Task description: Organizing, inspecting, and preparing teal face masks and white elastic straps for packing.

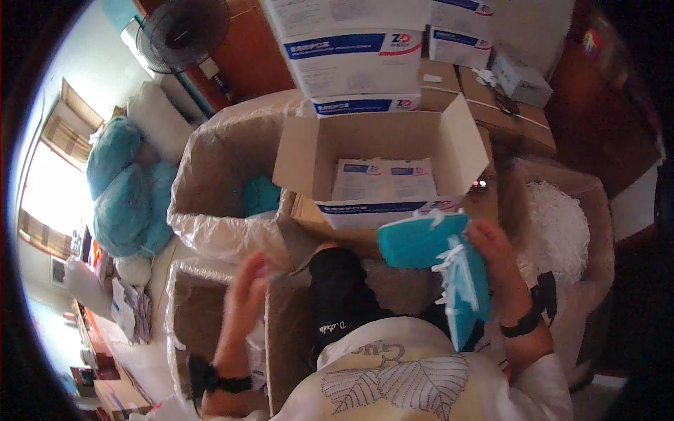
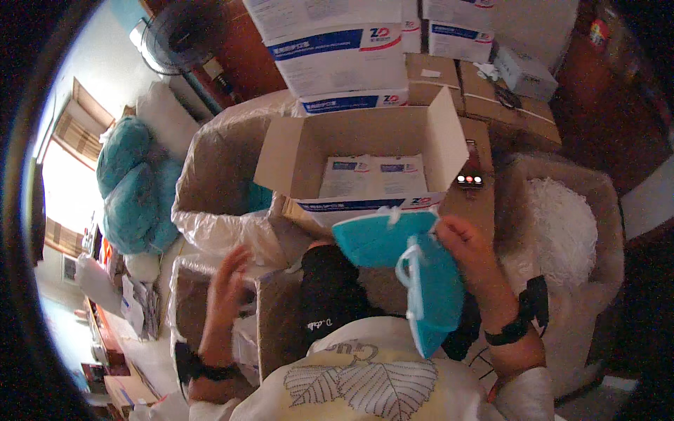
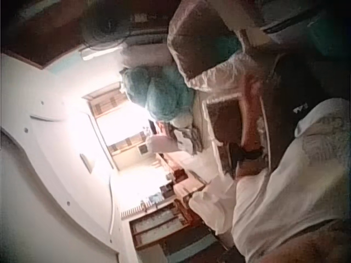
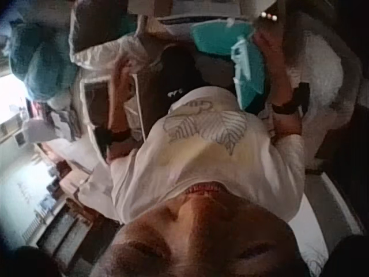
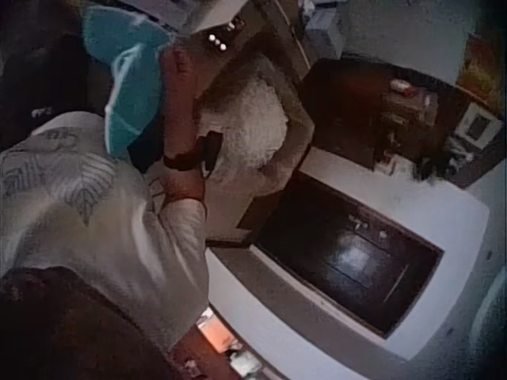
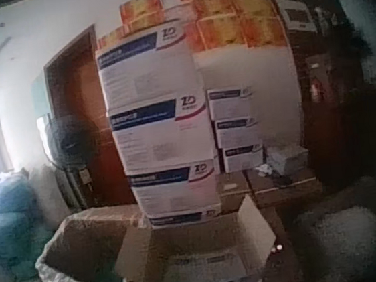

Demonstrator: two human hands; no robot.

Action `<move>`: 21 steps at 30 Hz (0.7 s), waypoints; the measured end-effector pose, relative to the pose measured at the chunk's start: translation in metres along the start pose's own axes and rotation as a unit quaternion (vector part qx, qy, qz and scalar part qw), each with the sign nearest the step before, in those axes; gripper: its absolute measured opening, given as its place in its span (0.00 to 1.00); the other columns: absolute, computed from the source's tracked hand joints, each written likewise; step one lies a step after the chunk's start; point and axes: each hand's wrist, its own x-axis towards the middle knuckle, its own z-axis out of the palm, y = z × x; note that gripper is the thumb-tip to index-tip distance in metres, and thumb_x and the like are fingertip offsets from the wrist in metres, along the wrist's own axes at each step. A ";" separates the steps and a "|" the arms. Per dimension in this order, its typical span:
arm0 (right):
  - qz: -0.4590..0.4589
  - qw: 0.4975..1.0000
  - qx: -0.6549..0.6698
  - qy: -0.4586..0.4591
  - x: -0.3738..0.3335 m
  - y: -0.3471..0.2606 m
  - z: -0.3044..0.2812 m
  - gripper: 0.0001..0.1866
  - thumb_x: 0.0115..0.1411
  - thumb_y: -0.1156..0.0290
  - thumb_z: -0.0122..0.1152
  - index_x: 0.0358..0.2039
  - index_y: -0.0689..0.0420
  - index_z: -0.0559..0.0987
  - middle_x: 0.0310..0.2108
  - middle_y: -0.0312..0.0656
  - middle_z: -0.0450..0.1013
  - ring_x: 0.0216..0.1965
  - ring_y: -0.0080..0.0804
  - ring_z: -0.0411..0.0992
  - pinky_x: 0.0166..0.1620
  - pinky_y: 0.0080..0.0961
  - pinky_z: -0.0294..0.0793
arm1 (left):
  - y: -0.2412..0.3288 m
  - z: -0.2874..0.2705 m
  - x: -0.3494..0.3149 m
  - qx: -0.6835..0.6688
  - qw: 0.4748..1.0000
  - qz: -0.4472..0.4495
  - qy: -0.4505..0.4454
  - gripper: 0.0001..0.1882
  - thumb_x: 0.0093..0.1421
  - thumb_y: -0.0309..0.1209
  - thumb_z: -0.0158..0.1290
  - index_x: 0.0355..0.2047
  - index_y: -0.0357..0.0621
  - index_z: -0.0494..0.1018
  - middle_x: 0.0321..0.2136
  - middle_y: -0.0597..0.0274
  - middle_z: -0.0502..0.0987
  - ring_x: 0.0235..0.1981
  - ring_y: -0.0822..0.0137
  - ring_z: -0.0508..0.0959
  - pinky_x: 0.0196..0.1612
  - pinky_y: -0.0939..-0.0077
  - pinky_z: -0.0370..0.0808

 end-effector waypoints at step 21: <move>-0.044 0.923 0.279 0.262 -0.048 0.036 -0.054 0.24 0.60 0.54 0.42 0.52 0.55 0.61 0.48 0.39 0.62 0.49 0.29 0.62 0.51 0.28 0.62 | 0.051 0.177 0.048 -0.138 0.971 -0.099 -0.169 0.13 0.60 0.30 0.41 0.44 0.38 0.59 0.36 0.59 0.69 0.40 0.73 0.68 0.42 0.78 0.67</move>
